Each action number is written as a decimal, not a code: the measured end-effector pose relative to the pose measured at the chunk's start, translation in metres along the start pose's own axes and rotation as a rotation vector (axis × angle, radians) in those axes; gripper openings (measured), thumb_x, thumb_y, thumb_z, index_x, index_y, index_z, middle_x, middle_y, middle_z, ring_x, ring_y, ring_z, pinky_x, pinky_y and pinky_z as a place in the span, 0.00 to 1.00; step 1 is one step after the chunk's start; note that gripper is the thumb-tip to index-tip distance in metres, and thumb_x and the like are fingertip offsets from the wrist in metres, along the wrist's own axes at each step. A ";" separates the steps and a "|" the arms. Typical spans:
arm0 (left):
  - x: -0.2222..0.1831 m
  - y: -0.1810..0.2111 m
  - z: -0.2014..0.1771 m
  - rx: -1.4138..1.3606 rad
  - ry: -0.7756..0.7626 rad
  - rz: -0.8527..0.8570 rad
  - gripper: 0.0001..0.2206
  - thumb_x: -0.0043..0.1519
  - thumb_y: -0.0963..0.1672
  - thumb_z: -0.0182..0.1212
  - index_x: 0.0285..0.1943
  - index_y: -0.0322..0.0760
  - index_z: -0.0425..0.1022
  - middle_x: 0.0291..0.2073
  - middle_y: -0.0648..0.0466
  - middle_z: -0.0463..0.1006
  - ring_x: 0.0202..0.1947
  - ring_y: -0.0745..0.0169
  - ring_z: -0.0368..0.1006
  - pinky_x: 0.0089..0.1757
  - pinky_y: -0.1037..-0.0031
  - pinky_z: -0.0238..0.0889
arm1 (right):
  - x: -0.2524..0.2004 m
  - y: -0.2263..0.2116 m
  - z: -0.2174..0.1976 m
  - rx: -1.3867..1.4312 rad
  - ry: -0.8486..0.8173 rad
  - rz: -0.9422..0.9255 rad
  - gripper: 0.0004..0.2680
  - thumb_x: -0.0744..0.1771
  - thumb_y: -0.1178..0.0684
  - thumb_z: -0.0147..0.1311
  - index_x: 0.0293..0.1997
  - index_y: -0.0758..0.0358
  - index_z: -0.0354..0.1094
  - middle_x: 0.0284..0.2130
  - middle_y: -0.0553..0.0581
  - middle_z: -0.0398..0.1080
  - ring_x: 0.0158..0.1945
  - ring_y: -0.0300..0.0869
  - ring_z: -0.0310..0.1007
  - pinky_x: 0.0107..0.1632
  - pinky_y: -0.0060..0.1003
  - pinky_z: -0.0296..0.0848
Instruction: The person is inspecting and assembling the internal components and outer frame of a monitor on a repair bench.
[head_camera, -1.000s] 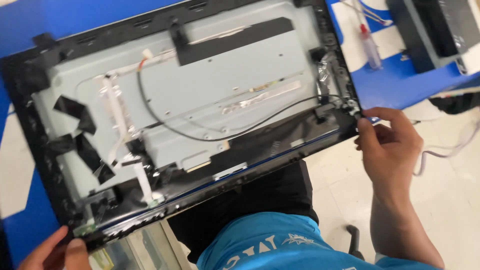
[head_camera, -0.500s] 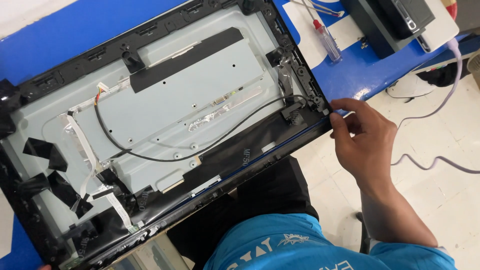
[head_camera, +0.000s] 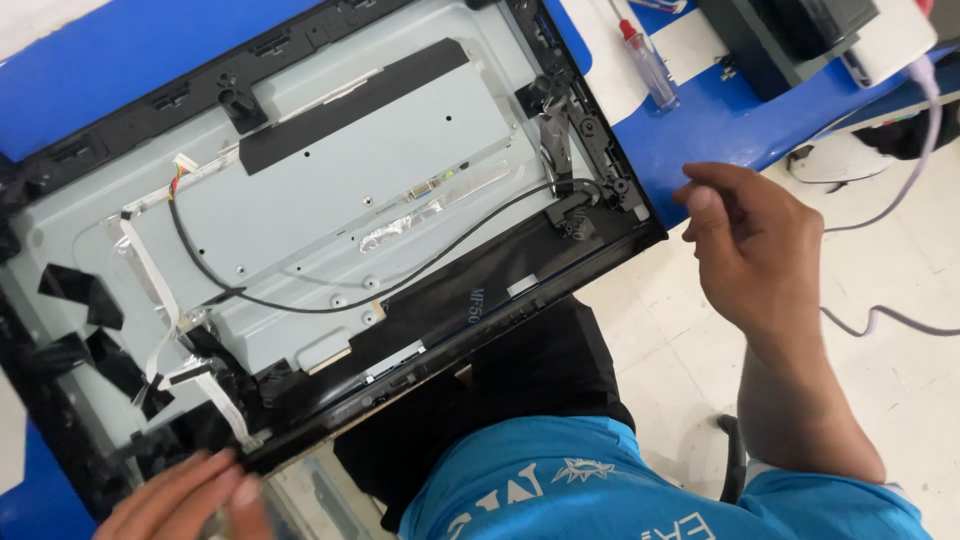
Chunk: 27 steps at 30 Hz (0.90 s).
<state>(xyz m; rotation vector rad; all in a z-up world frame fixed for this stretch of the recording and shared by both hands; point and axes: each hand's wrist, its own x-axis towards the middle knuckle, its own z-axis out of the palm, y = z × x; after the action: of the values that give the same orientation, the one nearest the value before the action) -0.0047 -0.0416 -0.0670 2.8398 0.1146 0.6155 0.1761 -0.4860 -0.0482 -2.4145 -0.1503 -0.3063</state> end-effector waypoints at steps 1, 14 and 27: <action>0.028 0.063 -0.025 -0.131 -0.057 -0.047 0.03 0.64 0.41 0.67 0.39 0.34 0.84 0.40 0.52 0.84 0.48 0.52 0.79 0.56 0.63 0.68 | 0.001 0.004 -0.002 -0.025 -0.047 0.022 0.10 0.74 0.55 0.52 0.57 0.72 0.76 0.37 0.60 0.74 0.34 0.43 0.67 0.38 0.38 0.64; 0.152 0.170 0.037 0.186 -0.384 0.660 0.21 0.52 0.54 0.76 0.48 0.46 0.76 0.45 0.60 0.76 0.47 0.56 0.70 0.43 0.65 0.66 | 0.017 0.003 0.022 0.016 -0.065 0.065 0.09 0.73 0.49 0.56 0.39 0.64 0.70 0.29 0.55 0.66 0.34 0.45 0.64 0.38 0.42 0.64; 0.163 0.169 0.034 0.108 -0.279 0.694 0.10 0.63 0.47 0.68 0.50 0.47 0.78 0.46 0.59 0.74 0.42 0.56 0.71 0.40 0.64 0.65 | 0.017 -0.001 0.021 -0.018 -0.058 0.018 0.06 0.72 0.57 0.56 0.37 0.66 0.70 0.31 0.58 0.66 0.32 0.47 0.64 0.34 0.43 0.63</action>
<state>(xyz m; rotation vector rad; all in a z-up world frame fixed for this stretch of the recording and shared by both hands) 0.1626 -0.1927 0.0087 2.9997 -0.9377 0.3175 0.1957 -0.4712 -0.0583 -2.4424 -0.1518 -0.2308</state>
